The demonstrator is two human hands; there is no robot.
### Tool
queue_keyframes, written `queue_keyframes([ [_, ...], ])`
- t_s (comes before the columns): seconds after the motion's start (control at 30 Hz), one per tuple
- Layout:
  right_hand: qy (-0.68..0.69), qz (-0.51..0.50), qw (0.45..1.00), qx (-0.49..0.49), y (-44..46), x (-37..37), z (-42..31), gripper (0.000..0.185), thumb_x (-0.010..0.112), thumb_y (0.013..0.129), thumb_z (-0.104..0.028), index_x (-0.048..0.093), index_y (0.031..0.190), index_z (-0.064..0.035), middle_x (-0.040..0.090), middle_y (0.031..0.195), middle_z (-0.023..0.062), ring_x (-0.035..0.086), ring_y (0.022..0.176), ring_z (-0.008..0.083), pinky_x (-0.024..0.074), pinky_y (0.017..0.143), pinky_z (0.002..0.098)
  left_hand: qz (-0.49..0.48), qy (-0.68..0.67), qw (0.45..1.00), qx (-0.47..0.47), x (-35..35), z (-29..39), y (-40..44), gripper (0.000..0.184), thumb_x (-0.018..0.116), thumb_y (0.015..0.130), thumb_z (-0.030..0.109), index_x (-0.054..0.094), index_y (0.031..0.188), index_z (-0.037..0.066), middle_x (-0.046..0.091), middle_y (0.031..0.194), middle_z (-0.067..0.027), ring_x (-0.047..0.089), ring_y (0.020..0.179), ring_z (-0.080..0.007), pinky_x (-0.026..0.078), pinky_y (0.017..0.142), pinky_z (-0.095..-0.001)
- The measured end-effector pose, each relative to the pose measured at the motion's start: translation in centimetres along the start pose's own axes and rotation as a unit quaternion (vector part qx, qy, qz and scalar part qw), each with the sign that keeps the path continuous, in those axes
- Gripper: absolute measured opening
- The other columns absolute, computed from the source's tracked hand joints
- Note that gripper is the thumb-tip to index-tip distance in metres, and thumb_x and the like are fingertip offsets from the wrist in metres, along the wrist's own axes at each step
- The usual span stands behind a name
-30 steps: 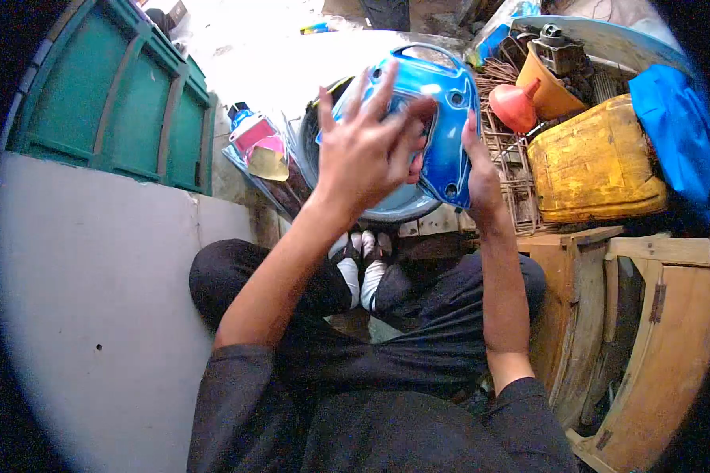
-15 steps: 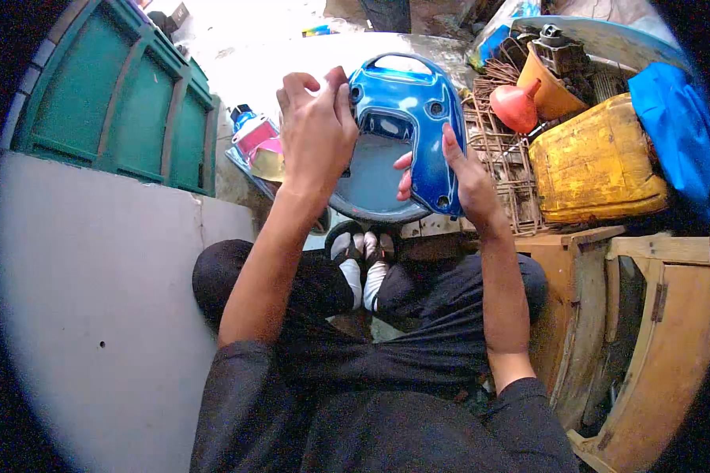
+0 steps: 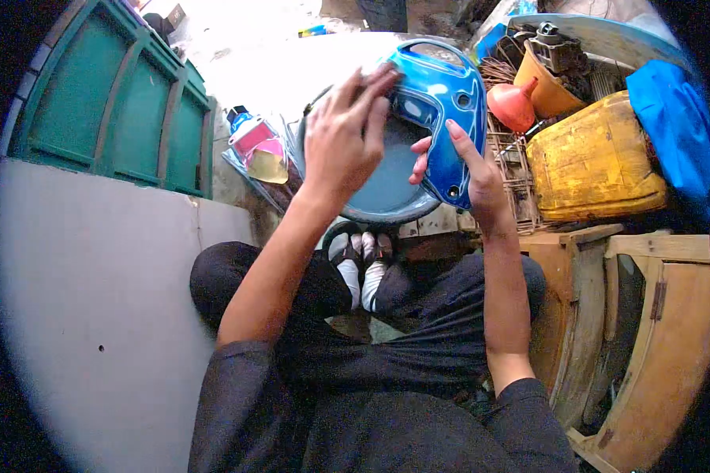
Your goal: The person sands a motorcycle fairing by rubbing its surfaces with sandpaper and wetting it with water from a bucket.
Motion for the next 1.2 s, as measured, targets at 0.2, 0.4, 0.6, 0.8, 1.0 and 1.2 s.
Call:
queue_keyframes([
  [0.2,0.029,-0.004,0.999,-0.036,0.7,0.0,0.2,0.053,0.044,0.103,-0.039,0.061,0.104,0.0104,0.068,0.079,0.0179,0.07,0.071,0.0257,0.0586,0.072,0.0374,0.038,0.0,0.999,-0.012,-0.5,-0.3,-0.4,0.035,0.054,0.097,0.022,0.063,0.131,0.021,0.054,0.137,-0.0192,0.052,0.124,-0.0401,0.041,0.104,-0.049],
  [0.4,0.008,0.028,0.999,-0.026,0.5,-0.6,0.0,0.061,0.04,0.104,-0.046,0.061,0.114,0.0107,0.07,0.09,0.0165,0.07,0.083,0.0245,0.0553,0.083,0.0329,-0.047,-0.08,0.991,-0.092,-0.9,-2.4,1.2,0.073,0.065,0.091,0.037,0.032,0.154,0.02,0.05,0.128,-0.0269,0.053,0.118,-0.0438,0.043,0.101,-0.0487],
  [0.6,-0.175,0.061,0.98,-0.071,2.2,-3.5,0.3,0.046,0.057,0.099,-0.042,0.064,0.12,-0.0009,0.071,0.101,0.0072,0.066,0.092,0.0128,0.0495,0.088,0.0283,-0.076,0.054,0.995,-0.027,-1.4,-3.1,1.3,0.087,0.069,0.076,0.005,0.032,0.153,0.02,0.053,0.128,-0.0204,0.051,0.118,-0.0413,0.043,0.102,-0.0499],
  [0.8,-0.093,0.14,0.976,-0.141,2.1,-4.5,-1.3,0.05,0.066,0.096,-0.034,0.055,0.132,-0.0013,0.064,0.122,0.0075,0.06,0.109,0.0109,0.0461,0.095,0.0262,-0.12,0.128,0.979,0.106,0.1,-0.5,0.3,0.1,0.067,0.061,-0.004,0.039,0.149,0.033,0.05,0.127,-0.0078,0.051,0.114,-0.0318,0.046,0.095,-0.0464],
  [1.0,-0.106,0.075,0.987,-0.095,2.0,-4.7,-0.5,0.025,0.072,0.091,-0.02,0.071,0.109,-0.0021,0.073,0.093,0.0015,0.064,0.083,0.0072,0.0516,0.076,0.0225,-0.143,0.078,0.985,0.05,0.2,-0.6,-0.2,0.08,0.07,0.075,0.017,0.041,0.149,0.023,0.046,0.13,-0.0179,0.044,0.121,-0.0365,0.032,0.105,-0.0476],
  [1.2,-0.096,0.087,0.985,-0.11,1.7,-4.4,-0.3,0.023,0.064,0.097,-0.022,0.069,0.109,-0.0036,0.072,0.095,0.0014,0.063,0.081,0.0076,0.0527,0.073,0.0242,-0.017,-0.063,0.998,-0.013,-0.5,-3.0,1.9,0.048,0.059,0.096,0.032,0.053,0.14,0.016,0.054,0.122,-0.02,0.049,0.118,-0.0348,0.029,0.107,-0.0452],
])
Point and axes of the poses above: each hand's wrist, its own y-axis towards the middle knuckle, its own x-axis out of the palm, z = x × y, the point moved 7 cm from there along y, towards the middle knuckle
